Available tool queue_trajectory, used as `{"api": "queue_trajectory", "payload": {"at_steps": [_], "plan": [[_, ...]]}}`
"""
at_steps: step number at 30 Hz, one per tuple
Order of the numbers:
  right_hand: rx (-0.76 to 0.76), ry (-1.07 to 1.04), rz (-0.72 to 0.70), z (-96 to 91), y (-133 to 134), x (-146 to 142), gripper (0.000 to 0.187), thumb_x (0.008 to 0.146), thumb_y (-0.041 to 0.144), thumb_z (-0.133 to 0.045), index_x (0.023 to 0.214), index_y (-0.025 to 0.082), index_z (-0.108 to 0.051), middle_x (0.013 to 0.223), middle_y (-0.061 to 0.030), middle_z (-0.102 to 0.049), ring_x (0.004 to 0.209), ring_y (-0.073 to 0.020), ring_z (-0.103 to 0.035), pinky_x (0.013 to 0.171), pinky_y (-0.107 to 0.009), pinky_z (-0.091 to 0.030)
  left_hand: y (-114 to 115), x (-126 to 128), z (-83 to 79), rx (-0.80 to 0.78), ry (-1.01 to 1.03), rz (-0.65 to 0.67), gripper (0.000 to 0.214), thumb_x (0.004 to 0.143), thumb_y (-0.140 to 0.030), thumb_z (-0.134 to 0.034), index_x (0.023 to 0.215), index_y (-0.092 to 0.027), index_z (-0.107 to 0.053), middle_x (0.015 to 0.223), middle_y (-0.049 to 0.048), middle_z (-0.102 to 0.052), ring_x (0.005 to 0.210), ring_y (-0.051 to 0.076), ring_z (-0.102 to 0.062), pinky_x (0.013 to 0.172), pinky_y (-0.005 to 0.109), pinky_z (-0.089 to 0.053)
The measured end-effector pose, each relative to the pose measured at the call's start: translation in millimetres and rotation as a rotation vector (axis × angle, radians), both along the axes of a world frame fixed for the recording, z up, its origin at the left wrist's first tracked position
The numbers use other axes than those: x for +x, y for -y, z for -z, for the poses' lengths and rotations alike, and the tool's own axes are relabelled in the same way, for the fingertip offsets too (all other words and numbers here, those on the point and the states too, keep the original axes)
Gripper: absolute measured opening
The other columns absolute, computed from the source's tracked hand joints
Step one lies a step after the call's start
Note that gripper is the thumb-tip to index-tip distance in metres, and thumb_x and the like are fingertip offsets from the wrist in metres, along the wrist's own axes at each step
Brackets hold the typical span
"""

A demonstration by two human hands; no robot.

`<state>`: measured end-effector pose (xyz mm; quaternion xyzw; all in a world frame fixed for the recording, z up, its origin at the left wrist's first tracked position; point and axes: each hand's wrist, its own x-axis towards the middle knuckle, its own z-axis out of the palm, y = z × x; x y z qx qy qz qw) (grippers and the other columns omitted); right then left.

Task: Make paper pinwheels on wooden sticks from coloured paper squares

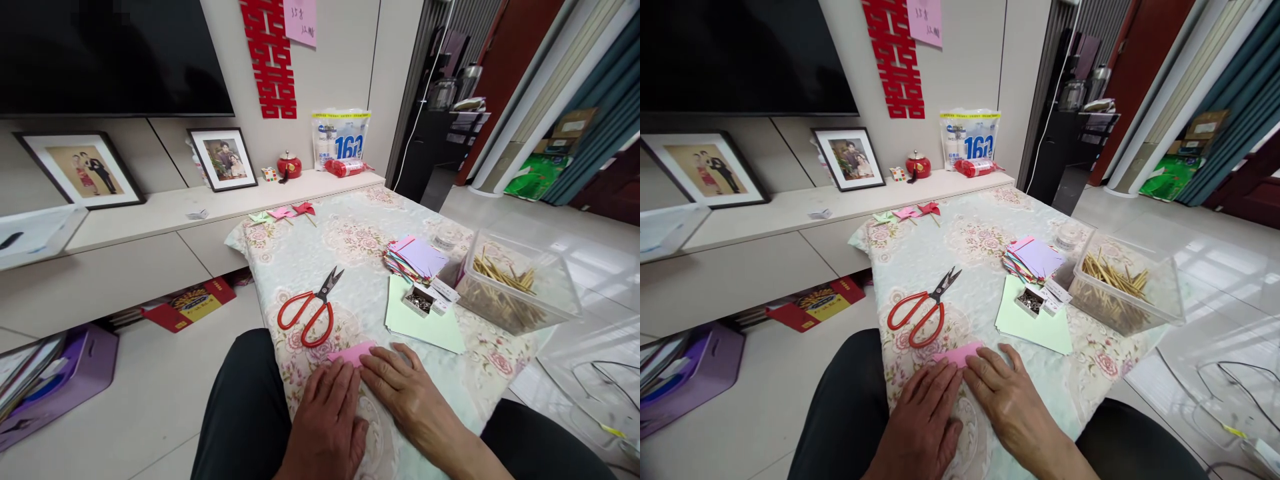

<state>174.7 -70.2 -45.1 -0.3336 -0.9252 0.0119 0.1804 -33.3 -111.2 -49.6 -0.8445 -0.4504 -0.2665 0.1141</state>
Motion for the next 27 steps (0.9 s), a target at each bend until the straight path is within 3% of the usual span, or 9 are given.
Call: {"api": "queue_trajectory", "payload": {"at_steps": [6, 14, 23, 27], "plan": [[0.056, 0.038, 0.061, 1.2, 3, 2, 0.036, 0.101, 0.019, -0.044, 0.133, 0.026, -0.058, 0.137, -0.0027, -0.065, 0.132, -0.0274, -0.049, 0.11, -0.052, -0.023, 2, 5, 11.5, 0.004, 0.118, -0.042, 0.04, 0.094, -0.037, -0.052, 0.125, -0.015, -0.065, 0.125, 0.0057, -0.072, 0.118, 0.024, -0.06, 0.11, 0.04, -0.027], [0.129, -0.028, 0.13, -1.7, 0, -1, 0.035, 0.099, 0.012, -0.043, 0.127, 0.022, -0.063, 0.131, -0.0021, -0.069, 0.125, -0.0293, -0.053, 0.106, -0.05, -0.025, 4, 8, 7.2, -0.014, 0.143, -0.093, 0.038, 0.091, -0.04, -0.056, 0.121, -0.02, -0.068, 0.122, 0.005, -0.073, 0.116, 0.024, -0.059, 0.109, 0.041, -0.026], [0.054, -0.016, 0.158, -4.9, 0, -3, 0.031, 0.099, 0.029, -0.054, 0.128, 0.024, -0.062, 0.135, -0.0015, -0.066, 0.131, -0.0309, -0.048, 0.107, -0.049, -0.026, 10, 6, 5.3, -0.052, 0.018, -0.2, 0.044, 0.087, -0.045, -0.059, 0.126, -0.025, -0.064, 0.134, 0.0078, -0.066, 0.124, 0.031, -0.054, 0.105, 0.048, -0.028], [0.046, -0.035, 0.175, -4.1, 1, -3, 0.031, 0.1, 0.032, -0.053, 0.129, 0.025, -0.062, 0.135, -0.0017, -0.066, 0.13, -0.0307, -0.049, 0.106, -0.051, -0.027, 12, 6, 5.8, -0.026, 0.015, -0.235, 0.044, 0.088, -0.038, -0.056, 0.128, -0.02, -0.064, 0.134, 0.0078, -0.067, 0.122, 0.034, -0.054, 0.103, 0.051, -0.029]]}}
